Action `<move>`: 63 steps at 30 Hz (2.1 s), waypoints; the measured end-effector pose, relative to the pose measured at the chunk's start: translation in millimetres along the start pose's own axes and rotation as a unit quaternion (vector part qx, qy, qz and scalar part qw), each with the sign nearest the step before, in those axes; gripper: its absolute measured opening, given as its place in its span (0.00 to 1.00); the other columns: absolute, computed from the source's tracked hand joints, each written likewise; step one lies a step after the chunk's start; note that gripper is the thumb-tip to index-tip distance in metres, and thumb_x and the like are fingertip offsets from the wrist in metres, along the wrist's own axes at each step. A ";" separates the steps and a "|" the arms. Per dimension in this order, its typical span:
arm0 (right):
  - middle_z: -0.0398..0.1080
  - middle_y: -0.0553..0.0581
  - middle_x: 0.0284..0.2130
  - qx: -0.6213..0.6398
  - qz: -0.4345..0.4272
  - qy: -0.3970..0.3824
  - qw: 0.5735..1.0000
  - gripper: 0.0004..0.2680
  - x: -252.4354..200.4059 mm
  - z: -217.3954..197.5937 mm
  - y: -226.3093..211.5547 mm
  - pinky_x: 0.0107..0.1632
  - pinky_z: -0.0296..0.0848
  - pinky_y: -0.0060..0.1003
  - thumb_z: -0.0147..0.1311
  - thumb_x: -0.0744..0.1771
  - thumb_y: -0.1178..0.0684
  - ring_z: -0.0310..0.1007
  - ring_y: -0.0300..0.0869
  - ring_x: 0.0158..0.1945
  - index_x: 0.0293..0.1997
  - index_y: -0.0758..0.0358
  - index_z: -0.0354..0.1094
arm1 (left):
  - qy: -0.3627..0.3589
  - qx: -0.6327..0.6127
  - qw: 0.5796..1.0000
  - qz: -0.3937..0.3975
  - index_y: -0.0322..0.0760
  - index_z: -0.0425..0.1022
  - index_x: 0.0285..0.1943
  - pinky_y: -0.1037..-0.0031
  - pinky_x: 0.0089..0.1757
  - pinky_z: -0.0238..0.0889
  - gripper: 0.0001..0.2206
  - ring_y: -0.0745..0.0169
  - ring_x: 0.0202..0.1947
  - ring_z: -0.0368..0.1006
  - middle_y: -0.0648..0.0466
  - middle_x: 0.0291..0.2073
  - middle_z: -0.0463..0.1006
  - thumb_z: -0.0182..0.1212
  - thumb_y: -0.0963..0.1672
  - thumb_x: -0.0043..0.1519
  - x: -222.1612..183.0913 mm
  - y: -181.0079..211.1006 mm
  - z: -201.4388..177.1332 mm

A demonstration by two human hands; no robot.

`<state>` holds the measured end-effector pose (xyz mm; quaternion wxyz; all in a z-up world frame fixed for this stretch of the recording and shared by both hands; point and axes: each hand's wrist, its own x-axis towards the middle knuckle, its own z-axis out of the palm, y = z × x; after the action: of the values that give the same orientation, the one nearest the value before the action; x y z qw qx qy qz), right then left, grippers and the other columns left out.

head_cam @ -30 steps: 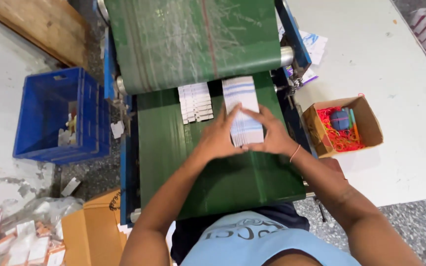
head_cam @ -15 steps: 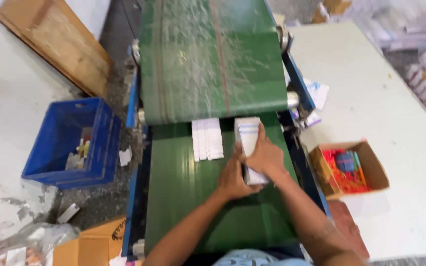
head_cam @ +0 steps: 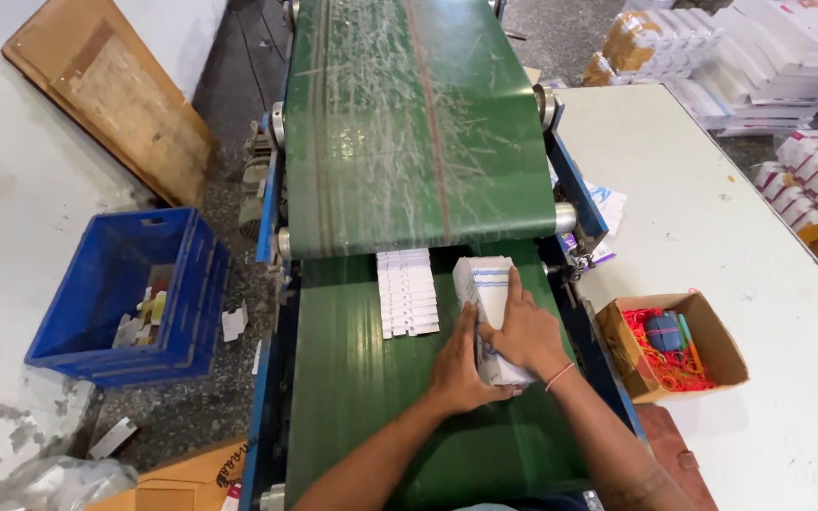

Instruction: The person organizes and stacks flattened product boxes on a conveyor belt, then folds one of the boxes into its three-dimensional shape.

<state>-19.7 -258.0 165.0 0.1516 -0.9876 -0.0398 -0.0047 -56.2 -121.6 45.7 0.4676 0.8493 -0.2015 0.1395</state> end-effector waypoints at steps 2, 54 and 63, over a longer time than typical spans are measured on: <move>0.67 0.73 0.55 -0.020 0.003 -0.010 1.000 0.45 -1.4 -0.2 -0.1 0.51 0.75 0.52 0.59 0.57 0.36 0.75 0.63 0.51 0.77 0.68 0.30 | 0.000 -0.011 1.000 0.008 0.21 0.36 0.80 0.55 0.67 0.53 0.68 0.30 0.75 0.52 0.27 0.77 0.47 0.81 0.59 0.40 -2.6 -0.4 1.2; 0.67 0.74 0.51 -0.022 -0.011 -0.037 0.999 0.45 -65.8 -8.0 1.5 0.47 0.77 0.51 0.57 0.59 0.35 0.76 0.62 0.47 0.75 0.74 0.28 | -0.018 0.017 0.999 -0.030 0.26 0.39 0.79 0.56 0.51 0.71 0.64 0.33 0.62 0.70 0.32 0.76 0.51 0.77 0.60 0.42 -62.1 39.6 6.7; 0.67 0.74 0.52 -0.018 -0.024 -0.038 0.999 0.44 -76.5 -8.5 1.2 0.48 0.77 0.52 0.57 0.59 0.36 0.76 0.62 0.48 0.75 0.72 0.28 | -0.005 0.031 0.999 -0.021 0.24 0.38 0.79 0.56 0.54 0.70 0.66 0.31 0.66 0.66 0.31 0.76 0.49 0.78 0.61 0.41 -74.5 37.9 13.7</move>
<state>-95.9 -267.5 171.2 0.1323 -0.9884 -0.0689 0.0281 -139.0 -135.7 34.9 0.4429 0.8680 -0.1815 0.1320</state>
